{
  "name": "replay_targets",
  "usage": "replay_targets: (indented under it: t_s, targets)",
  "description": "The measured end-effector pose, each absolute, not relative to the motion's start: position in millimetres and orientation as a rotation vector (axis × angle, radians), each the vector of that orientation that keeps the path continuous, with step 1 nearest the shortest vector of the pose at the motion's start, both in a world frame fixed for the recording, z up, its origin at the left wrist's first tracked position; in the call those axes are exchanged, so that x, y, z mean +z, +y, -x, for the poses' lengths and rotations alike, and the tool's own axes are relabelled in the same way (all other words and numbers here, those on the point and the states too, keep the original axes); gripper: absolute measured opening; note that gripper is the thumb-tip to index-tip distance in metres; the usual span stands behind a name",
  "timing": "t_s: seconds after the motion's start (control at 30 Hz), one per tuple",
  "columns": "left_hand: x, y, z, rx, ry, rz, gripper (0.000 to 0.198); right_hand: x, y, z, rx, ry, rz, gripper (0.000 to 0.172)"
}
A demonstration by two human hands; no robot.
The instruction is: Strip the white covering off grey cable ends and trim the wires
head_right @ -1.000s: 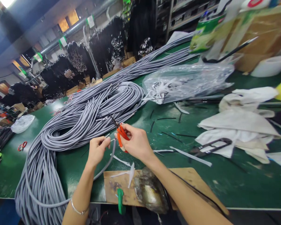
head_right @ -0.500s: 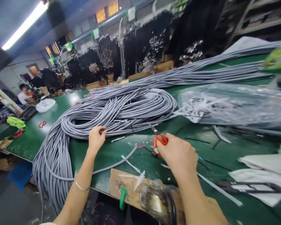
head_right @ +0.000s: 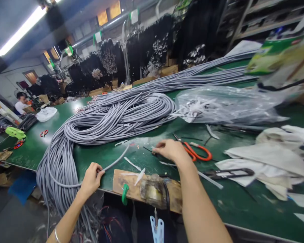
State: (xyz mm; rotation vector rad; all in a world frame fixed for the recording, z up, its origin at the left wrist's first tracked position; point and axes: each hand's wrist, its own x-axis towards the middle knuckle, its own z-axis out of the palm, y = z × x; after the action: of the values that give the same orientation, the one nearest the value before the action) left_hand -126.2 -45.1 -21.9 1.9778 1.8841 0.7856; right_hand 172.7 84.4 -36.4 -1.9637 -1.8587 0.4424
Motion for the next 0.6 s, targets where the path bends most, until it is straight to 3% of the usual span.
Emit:
replay_targets:
  t_s: [0.13, 0.33, 0.43, 0.47, 0.6]
  targets:
    - [-3.7, -78.1, 143.7, 0.847, 1.870, -1.726, 0.012, -29.8, 80.1, -150.3, 0.548, -1.999, 2.033, 0.007]
    - [16.0, -149.3, 236.5, 0.495, 2.095, -1.363, 0.013, -8.4, 65.1, -139.1, 0.483, -2.011, 2.132, 0.011]
    - [25.6, -176.5, 285.6, 0.210, 2.322, -1.309, 0.003, 7.5, 54.9, -133.2, 0.380, -1.915, 2.191, 0.026]
    - [30.0, -180.9, 295.3, 0.174, 2.388, -1.286, 0.008, 11.6, 52.3, -131.3, 0.313, -1.848, 2.176, 0.032]
    - [49.8, -162.8, 289.9, 0.437, 2.288, -1.518, 0.022, 12.6, 52.7, -125.6, 0.313, -1.524, 1.928, 0.033]
